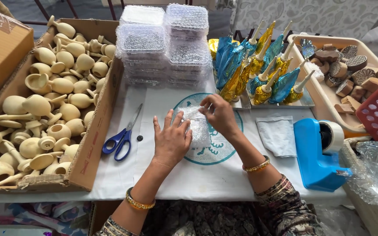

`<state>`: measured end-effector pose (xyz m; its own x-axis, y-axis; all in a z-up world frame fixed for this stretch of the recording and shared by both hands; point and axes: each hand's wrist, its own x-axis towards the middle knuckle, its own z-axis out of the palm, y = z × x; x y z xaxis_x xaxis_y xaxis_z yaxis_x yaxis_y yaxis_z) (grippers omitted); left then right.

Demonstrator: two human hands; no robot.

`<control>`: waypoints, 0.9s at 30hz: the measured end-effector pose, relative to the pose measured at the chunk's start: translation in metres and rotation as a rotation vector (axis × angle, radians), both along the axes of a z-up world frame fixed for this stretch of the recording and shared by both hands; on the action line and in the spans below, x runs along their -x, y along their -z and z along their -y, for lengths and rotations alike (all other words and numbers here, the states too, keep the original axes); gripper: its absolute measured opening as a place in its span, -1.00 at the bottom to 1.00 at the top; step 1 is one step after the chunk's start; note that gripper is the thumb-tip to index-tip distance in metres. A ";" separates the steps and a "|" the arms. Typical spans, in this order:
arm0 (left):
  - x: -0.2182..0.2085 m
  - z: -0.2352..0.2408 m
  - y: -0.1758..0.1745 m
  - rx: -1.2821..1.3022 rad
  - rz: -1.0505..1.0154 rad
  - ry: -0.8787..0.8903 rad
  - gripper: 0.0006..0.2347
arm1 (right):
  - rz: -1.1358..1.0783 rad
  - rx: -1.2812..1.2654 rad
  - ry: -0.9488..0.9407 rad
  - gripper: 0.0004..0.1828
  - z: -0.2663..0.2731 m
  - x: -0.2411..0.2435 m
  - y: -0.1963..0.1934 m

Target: The person wraps a small plastic container with bubble wrap and secures it with tape. They then wipe two wooden stamps with a white cloth and place them into a clear plastic container.

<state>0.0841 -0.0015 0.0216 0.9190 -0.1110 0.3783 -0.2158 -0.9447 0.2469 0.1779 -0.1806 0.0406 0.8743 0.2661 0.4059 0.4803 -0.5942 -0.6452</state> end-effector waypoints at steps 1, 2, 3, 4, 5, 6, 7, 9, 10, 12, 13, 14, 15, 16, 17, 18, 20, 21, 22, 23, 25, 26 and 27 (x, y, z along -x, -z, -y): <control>-0.001 -0.001 -0.001 0.001 -0.001 0.003 -0.70 | -0.001 0.001 0.003 -0.83 0.003 0.006 -0.007; -0.003 -0.003 -0.002 -0.003 0.006 0.030 -0.71 | 0.070 -0.014 -0.134 -0.89 0.007 0.011 -0.014; -0.006 -0.005 -0.005 -0.007 0.019 0.053 -0.72 | 0.146 -0.027 -0.275 -0.94 0.009 0.015 -0.023; -0.009 -0.007 -0.013 -0.006 0.022 0.054 -0.72 | 0.149 -0.026 -0.274 -0.94 0.010 0.019 -0.024; -0.011 -0.010 -0.020 -0.018 -0.021 0.069 -0.74 | 0.117 0.132 -0.388 -0.83 0.009 0.024 -0.023; -0.013 -0.013 -0.027 -0.030 -0.064 0.084 -0.77 | 0.083 0.290 -0.501 -0.72 0.009 0.029 -0.023; -0.017 -0.016 -0.037 -0.031 -0.061 0.085 -0.77 | 0.085 0.290 -0.499 -0.72 0.001 0.038 -0.031; -0.024 -0.020 -0.055 -0.092 -0.302 0.103 -0.77 | 0.098 0.522 -0.486 -0.25 -0.015 0.056 -0.047; -0.025 -0.021 -0.060 -0.094 -0.304 0.108 -0.77 | 0.096 0.520 -0.482 -0.25 -0.016 0.055 -0.041; -0.027 -0.023 -0.072 -0.113 -0.410 0.134 -0.79 | 0.080 0.676 -0.416 -0.11 -0.017 0.050 -0.029; -0.033 -0.027 -0.065 -0.110 -0.406 0.136 -0.79 | 0.083 0.680 -0.414 -0.11 -0.018 0.052 -0.031; -0.038 -0.032 -0.059 -0.051 -0.371 0.177 -0.76 | 0.112 0.681 -0.402 -0.11 -0.019 0.054 -0.034; -0.044 -0.037 -0.052 0.008 -0.337 0.219 -0.74 | 0.141 0.681 -0.390 -0.11 -0.020 0.056 -0.035; -0.051 -0.044 -0.040 0.010 -0.333 0.221 -0.74 | 0.143 0.685 -0.388 -0.11 -0.019 0.056 -0.033; -0.059 -0.051 -0.027 0.066 -0.244 0.323 -0.67 | 0.194 0.732 -0.376 -0.15 -0.019 0.055 -0.030; -0.067 -0.059 -0.015 0.123 -0.153 0.425 -0.60 | 0.246 0.779 -0.364 -0.19 -0.020 0.054 -0.027; -0.065 -0.063 -0.012 0.149 -0.205 0.457 -0.54 | 0.233 0.730 -0.387 -0.21 -0.016 0.050 -0.028; -0.064 -0.067 -0.012 0.172 -0.249 0.489 -0.48 | 0.228 0.680 -0.408 -0.23 -0.016 0.047 -0.029; -0.060 -0.064 -0.019 0.175 -0.252 0.484 -0.48 | 0.226 0.681 -0.414 -0.23 -0.011 0.042 -0.028; -0.057 -0.061 -0.026 0.164 -0.304 0.486 -0.43 | 0.227 0.542 -0.411 -0.27 -0.005 0.037 -0.028; -0.053 -0.052 -0.034 0.156 -0.355 0.489 -0.35 | 0.226 0.407 -0.406 -0.31 0.004 0.028 -0.029; -0.053 -0.046 -0.033 0.133 -0.270 0.453 -0.36 | 0.200 0.293 -0.403 -0.34 0.008 0.025 -0.030; -0.052 -0.042 -0.033 0.110 -0.184 0.415 -0.31 | 0.175 0.178 -0.401 -0.36 0.011 0.021 -0.031</control>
<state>0.1359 0.0401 0.0549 0.8583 -0.4518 0.2432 -0.5131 -0.7538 0.4105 0.1570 -0.1913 0.0712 0.6108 0.6476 0.4556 0.7870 -0.4339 -0.4385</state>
